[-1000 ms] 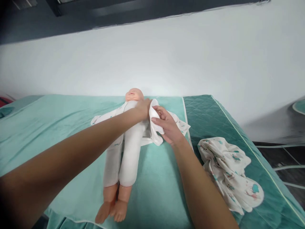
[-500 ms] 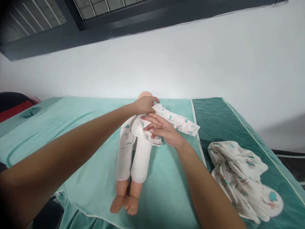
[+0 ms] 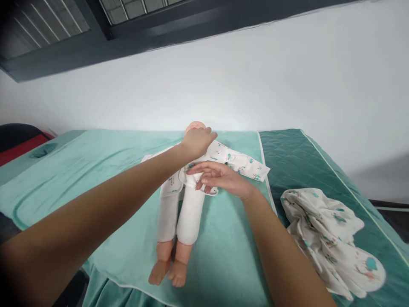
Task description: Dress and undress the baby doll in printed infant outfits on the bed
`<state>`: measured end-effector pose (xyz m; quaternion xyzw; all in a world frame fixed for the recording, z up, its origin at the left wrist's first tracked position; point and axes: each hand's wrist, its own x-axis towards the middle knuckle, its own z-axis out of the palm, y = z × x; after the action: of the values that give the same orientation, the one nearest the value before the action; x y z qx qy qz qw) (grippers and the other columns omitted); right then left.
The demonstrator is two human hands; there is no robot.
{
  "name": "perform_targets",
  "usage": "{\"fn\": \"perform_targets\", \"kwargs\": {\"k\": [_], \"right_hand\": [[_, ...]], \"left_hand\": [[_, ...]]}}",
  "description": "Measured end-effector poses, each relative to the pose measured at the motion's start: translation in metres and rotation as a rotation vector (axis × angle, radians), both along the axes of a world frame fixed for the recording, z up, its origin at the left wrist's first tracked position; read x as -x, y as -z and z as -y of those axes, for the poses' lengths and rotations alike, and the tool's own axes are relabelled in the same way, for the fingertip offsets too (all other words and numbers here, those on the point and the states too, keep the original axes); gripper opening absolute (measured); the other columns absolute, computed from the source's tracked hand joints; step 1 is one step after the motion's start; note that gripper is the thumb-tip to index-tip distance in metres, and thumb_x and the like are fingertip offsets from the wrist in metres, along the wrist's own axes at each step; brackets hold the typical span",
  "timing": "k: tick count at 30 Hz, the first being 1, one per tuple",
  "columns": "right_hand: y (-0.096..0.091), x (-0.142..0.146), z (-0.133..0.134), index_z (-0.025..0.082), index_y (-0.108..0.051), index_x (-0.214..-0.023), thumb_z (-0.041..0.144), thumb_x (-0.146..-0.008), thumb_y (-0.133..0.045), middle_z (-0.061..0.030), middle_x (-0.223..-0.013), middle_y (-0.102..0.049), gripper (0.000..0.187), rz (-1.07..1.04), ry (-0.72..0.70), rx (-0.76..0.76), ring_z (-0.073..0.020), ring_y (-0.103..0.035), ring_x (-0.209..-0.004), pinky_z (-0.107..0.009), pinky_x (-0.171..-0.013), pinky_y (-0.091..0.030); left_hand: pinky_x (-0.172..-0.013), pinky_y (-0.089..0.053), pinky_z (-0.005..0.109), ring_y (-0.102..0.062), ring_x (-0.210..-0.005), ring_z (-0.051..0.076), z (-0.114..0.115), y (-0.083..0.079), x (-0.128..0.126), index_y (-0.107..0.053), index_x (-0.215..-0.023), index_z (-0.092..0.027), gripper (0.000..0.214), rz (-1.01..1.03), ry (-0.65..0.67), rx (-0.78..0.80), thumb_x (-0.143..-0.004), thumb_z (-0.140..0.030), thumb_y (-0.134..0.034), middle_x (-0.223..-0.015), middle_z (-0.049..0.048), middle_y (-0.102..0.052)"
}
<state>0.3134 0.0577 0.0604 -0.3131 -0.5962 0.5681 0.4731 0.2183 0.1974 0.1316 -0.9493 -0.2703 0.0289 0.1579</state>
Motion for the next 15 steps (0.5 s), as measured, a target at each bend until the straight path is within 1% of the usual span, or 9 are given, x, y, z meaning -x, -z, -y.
{"fn": "perform_targets", "kwargs": {"k": [1,2,3,5,7,9,10,12,15], "right_hand": [[0.000,-0.002,0.000,0.025,-0.063,-0.125,0.039,-0.091,-0.066,-0.0103,-0.121,-0.068,0.037,0.014,0.028,0.009,-0.0189,-0.068,-0.088,-0.029,-0.066,-0.054],[0.000,-0.005,-0.001,0.024,-0.064,-0.122,0.039,-0.091,-0.065,-0.0100,-0.119,-0.069,0.035,0.034,0.058,0.021,-0.0178,-0.068,-0.086,-0.029,-0.067,-0.054],[0.001,-0.008,-0.002,0.023,-0.066,-0.119,0.040,-0.091,-0.065,-0.0093,-0.112,-0.071,0.032,0.055,0.091,0.030,-0.0170,-0.068,-0.083,-0.028,-0.068,-0.054],[0.003,-0.013,-0.003,0.020,-0.068,-0.112,0.040,-0.092,-0.065,-0.0074,-0.097,-0.072,0.028,0.105,0.147,0.037,-0.0167,-0.068,-0.082,-0.028,-0.070,-0.054],[0.006,-0.017,-0.004,0.019,-0.070,-0.106,0.039,-0.091,-0.066,-0.0062,-0.090,-0.071,0.026,0.141,0.171,0.029,-0.0172,-0.067,-0.083,-0.029,-0.073,-0.054],[0.009,-0.019,-0.004,0.018,-0.071,-0.103,0.039,-0.089,-0.068,-0.0056,-0.087,-0.070,0.024,0.161,0.165,0.020,-0.0175,-0.066,-0.082,-0.030,-0.074,-0.053],[0.010,-0.019,-0.004,0.018,-0.072,-0.100,0.039,-0.088,-0.069,-0.0055,-0.086,-0.070,0.024,0.168,0.161,0.019,-0.0176,-0.065,-0.081,-0.030,-0.074,-0.053],[0.011,-0.019,-0.005,0.018,-0.072,-0.094,0.039,-0.087,-0.070,-0.0052,-0.082,-0.070,0.022,0.187,0.168,0.027,-0.0174,-0.064,-0.078,-0.029,-0.072,-0.052],[0.013,-0.015,-0.007,0.018,-0.072,-0.086,0.040,-0.087,-0.070,-0.0043,-0.077,-0.069,0.023,0.220,0.212,0.024,-0.0169,-0.064,-0.074,-0.028,-0.068,-0.051]], "left_hand": [[-0.085,-0.047,0.039,-0.061,-0.107,0.029,0.000,0.000,0.002,-0.058,-0.124,-0.015,0.045,0.042,-0.018,-0.010,-0.082,-0.002,-0.047,-0.118,0.0160,-0.061],[-0.084,-0.047,0.039,-0.060,-0.108,0.029,-0.002,0.000,0.005,-0.059,-0.122,-0.015,0.043,0.099,-0.046,-0.002,-0.083,-0.003,-0.047,-0.118,0.0159,-0.061],[-0.084,-0.047,0.038,-0.060,-0.108,0.028,-0.004,-0.001,0.009,-0.060,-0.120,-0.015,0.040,0.172,-0.083,0.023,-0.084,-0.005,-0.047,-0.119,0.0155,-0.061],[-0.082,-0.047,0.036,-0.060,-0.105,0.026,-0.013,-0.003,0.019,-0.061,-0.117,-0.017,0.036,0.377,-0.188,0.121,-0.086,-0.008,-0.045,-0.117,0.0137,-0.063],[-0.078,-0.048,0.034,-0.062,-0.098,0.022,-0.022,-0.004,0.031,-0.059,-0.117,-0.019,0.034,0.604,-0.325,0.250,-0.088,-0.012,-0.043,-0.112,0.0113,-0.066],[-0.075,-0.048,0.033,-0.062,-0.090,0.021,-0.029,0.000,0.045,-0.058,-0.117,-0.020,0.031,0.732,-0.441,0.347,-0.088,-0.017,-0.045,-0.107,0.0096,-0.068],[-0.076,-0.048,0.033,-0.062,-0.090,0.021,-0.030,0.004,0.053,-0.058,-0.115,-0.020,0.030,0.752,-0.464,0.368,-0.087,-0.018,-0.047,-0.106,0.0091,-0.068],[-0.079,-0.048,0.033,-0.061,-0.090,0.021,-0.027,0.016,0.069,-0.060,-0.112,-0.021,0.030,0.767,-0.432,0.373,-0.085,-0.018,-0.048,-0.105,0.0077,-0.067],[-0.082,-0.048,0.032,-0.061,-0.088,0.017,-0.008,0.043,0.099,-0.061,-0.112,-0.023,0.030,0.895,-0.349,0.378,-0.087,-0.018,-0.044,-0.104,0.0045,-0.066]]}}
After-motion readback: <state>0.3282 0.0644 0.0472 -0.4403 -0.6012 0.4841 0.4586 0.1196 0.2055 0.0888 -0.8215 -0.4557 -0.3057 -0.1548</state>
